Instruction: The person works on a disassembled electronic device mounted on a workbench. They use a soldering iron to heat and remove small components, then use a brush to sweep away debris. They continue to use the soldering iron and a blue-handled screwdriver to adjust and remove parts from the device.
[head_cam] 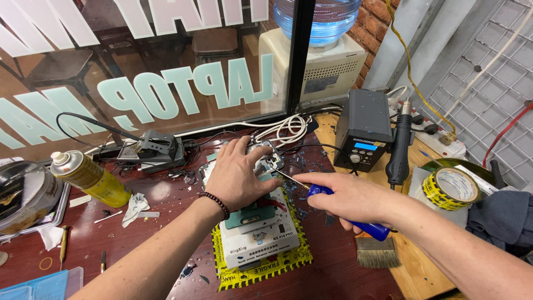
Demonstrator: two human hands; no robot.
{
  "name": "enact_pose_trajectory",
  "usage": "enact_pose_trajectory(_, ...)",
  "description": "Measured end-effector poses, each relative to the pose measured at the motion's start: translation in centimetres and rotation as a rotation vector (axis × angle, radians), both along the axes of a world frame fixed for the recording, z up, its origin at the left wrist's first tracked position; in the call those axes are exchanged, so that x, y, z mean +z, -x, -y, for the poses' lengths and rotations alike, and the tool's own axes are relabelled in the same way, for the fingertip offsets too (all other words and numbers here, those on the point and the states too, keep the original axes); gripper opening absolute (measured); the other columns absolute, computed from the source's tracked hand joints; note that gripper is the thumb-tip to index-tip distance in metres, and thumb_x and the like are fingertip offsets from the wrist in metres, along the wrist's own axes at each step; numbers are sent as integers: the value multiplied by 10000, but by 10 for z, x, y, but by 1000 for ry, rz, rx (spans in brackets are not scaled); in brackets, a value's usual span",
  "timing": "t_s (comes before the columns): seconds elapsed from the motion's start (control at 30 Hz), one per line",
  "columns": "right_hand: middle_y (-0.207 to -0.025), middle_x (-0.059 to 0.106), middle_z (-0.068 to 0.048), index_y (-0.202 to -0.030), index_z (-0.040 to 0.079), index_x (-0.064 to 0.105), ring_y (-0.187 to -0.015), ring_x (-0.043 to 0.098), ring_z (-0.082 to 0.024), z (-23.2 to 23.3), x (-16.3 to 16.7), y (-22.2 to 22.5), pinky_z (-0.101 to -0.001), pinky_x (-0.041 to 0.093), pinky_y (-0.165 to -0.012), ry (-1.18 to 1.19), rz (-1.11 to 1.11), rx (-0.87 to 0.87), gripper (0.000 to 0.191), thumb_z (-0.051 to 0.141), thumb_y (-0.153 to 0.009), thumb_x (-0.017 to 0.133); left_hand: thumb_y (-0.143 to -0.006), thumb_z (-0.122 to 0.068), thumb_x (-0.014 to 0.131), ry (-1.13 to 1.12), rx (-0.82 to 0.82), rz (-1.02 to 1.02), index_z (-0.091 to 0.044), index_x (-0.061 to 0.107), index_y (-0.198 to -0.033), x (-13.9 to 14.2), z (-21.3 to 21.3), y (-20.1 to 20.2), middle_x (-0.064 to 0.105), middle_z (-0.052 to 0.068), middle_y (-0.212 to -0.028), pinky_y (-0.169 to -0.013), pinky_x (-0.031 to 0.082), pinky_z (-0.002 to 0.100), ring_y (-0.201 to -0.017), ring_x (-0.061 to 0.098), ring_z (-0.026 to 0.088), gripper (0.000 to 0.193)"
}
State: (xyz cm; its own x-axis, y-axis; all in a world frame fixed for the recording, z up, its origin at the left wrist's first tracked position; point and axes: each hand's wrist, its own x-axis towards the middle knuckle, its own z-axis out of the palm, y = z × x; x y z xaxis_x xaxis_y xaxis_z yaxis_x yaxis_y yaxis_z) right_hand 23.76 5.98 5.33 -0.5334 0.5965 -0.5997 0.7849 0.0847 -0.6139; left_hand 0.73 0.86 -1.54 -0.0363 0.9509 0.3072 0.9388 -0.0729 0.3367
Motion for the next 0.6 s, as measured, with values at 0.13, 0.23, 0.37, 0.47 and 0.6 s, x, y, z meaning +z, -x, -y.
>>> enact_pose_trajectory(0.13,-690,588,-57,-1508,445,467,-454,580,-163,-2,-4,-4,-342,522,-398,-4,-6,8,643,335,-889,603,-670,-525,842,-28,-6,1,-198,678,-1277,0,0,0,480,262,-1438,-1133,307,515,-1372,398,437,708)
enact_pose_trajectory(0.23,-663,586,-49,-1519,447,482,-446,579,-165,1,-8,-5,-339,508,-398,-41,-19,-23,653,339,-888,611,-676,-527,839,-13,-4,1,-205,677,-1280,0,0,-1,479,263,-1440,-1141,311,509,-1375,401,434,703)
enact_pose_trajectory(0.37,-614,569,-47,-1536,439,479,-436,599,-183,2,-8,-8,-347,513,-409,-85,-22,-56,673,337,-883,605,-668,-526,845,-8,0,3,-201,672,-1280,1,1,-1,468,270,-1444,-1139,303,513,-1375,392,439,714)
enact_pose_trajectory(0.47,-602,589,-55,-1502,421,489,-442,623,-178,-2,-5,-8,-341,542,-432,-133,1,-60,637,323,-882,601,-680,-531,840,3,-7,2,-206,668,-1288,2,0,-3,467,268,-1447,-1144,302,511,-1380,389,436,711)
enact_pose_trajectory(0.6,-612,594,-61,-1529,408,488,-431,617,-184,-4,-5,-8,-353,544,-433,-124,-13,-57,670,323,-874,606,-680,-544,838,21,4,-4,-206,657,-1297,3,0,-2,456,267,-1455,-1138,303,508,-1387,374,434,726)
